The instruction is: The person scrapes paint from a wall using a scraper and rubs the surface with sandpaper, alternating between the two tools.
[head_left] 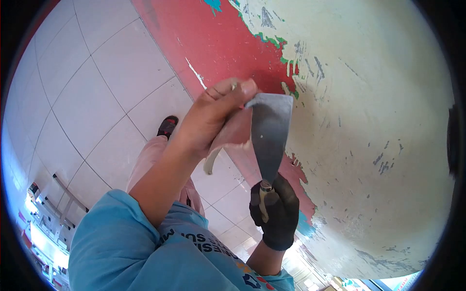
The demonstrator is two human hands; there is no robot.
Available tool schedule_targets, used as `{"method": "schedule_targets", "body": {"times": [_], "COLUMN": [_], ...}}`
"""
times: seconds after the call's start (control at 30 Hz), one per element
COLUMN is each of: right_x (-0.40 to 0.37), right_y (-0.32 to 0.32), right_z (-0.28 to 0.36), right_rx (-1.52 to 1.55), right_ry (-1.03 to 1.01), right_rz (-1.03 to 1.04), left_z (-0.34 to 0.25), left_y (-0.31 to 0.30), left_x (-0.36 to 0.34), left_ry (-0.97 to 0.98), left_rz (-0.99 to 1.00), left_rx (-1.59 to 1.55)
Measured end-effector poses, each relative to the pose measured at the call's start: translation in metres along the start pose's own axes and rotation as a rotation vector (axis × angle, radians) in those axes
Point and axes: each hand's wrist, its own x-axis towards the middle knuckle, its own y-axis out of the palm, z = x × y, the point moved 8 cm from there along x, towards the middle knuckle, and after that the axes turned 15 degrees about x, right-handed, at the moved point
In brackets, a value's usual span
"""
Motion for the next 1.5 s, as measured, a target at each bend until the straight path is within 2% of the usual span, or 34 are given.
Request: {"method": "schedule_targets", "body": {"times": [0.07,0.1,0.17,0.2,0.27,0.3,0.33,0.4,0.43,0.5,0.6,0.67,0.77,0.83,0.93,1.07,1.17,1.23,1.37,1.43,1.5], "right_x": [-0.005,-0.009,-0.009,-0.011,-0.01,-0.01,-0.01,-0.009,-0.009,-0.007,-0.009,-0.008,-0.004,-0.001,-0.007,-0.003,-0.009,-0.019,-0.024,-0.019,-0.02], "right_y": [0.003,0.003,0.004,-0.005,-0.007,-0.005,-0.004,-0.009,-0.009,-0.009,-0.005,0.002,0.012,0.013,0.003,0.004,-0.002,-0.009,-0.018,-0.015,-0.013], "right_z": [0.002,0.007,0.015,0.012,0.013,0.016,0.018,0.016,0.018,0.018,0.015,0.013,0.021,0.016,-0.002,-0.015,-0.024,-0.032,-0.039,-0.029,-0.022], "right_rx": [-0.017,0.039,0.091,0.05,0.006,0.011,0.016,0.02,0.028,0.057,0.08,0.072,-0.016,-0.026,-0.05,-0.084,-0.132,-0.166,-0.196,-0.447,-0.701], "right_ry": [-0.017,-0.062,-0.112,-0.106,-0.097,-0.132,-0.166,-0.22,-0.278,-0.277,-0.234,-0.189,-0.291,-0.253,-0.143,-0.034,0.058,0.134,0.201,0.109,0.032], "right_rz": [0.037,0.028,0.02,-0.027,-0.073,-0.066,-0.061,-0.053,-0.043,-0.075,-0.116,-0.127,-0.217,-0.237,-0.326,-0.399,-0.475,-0.533,-0.584,-0.541,-0.498], "left_z": [-0.011,-0.009,-0.011,-0.005,0.02,0.023,0.019,0.013,0.01,-0.01,-0.006,-0.005,-0.007,-0.015,-0.015,-0.013,-0.009,-0.005,-0.009,-0.009,-0.006], "left_y": [-0.022,-0.026,-0.025,-0.018,-0.002,0.002,0.002,0.02,0.027,0.041,0.056,0.062,0.063,0.057,0.057,0.054,0.058,0.062,0.06,0.058,0.062], "left_x": [0.001,0.003,0.009,0.005,-0.005,-0.009,-0.01,-0.015,-0.017,-0.017,-0.017,-0.012,-0.007,-0.006,0.0,-0.001,-0.004,-0.006,-0.007,-0.004,-0.006], "left_ry": [-0.039,-0.04,0.052,0.051,-0.215,-0.285,-0.285,-0.307,-0.31,-0.076,-0.169,-0.146,-0.139,-0.092,-0.031,-0.01,-0.078,-0.076,-0.027,-0.066,-0.075], "left_rz": [-0.285,-0.283,-0.122,-0.118,-0.101,-0.041,-0.041,0.209,0.208,0.126,0.174,0.16,0.154,0.138,0.065,0.062,0.103,0.027,0.137,0.05,0.045], "left_rx": [-0.093,-0.094,-0.255,-0.249,-0.293,-0.221,-0.223,0.034,0.032,0.157,0.133,0.076,-0.058,0.07,-0.071,-0.029,0.073,-0.124,0.065,0.025,-0.064]}}
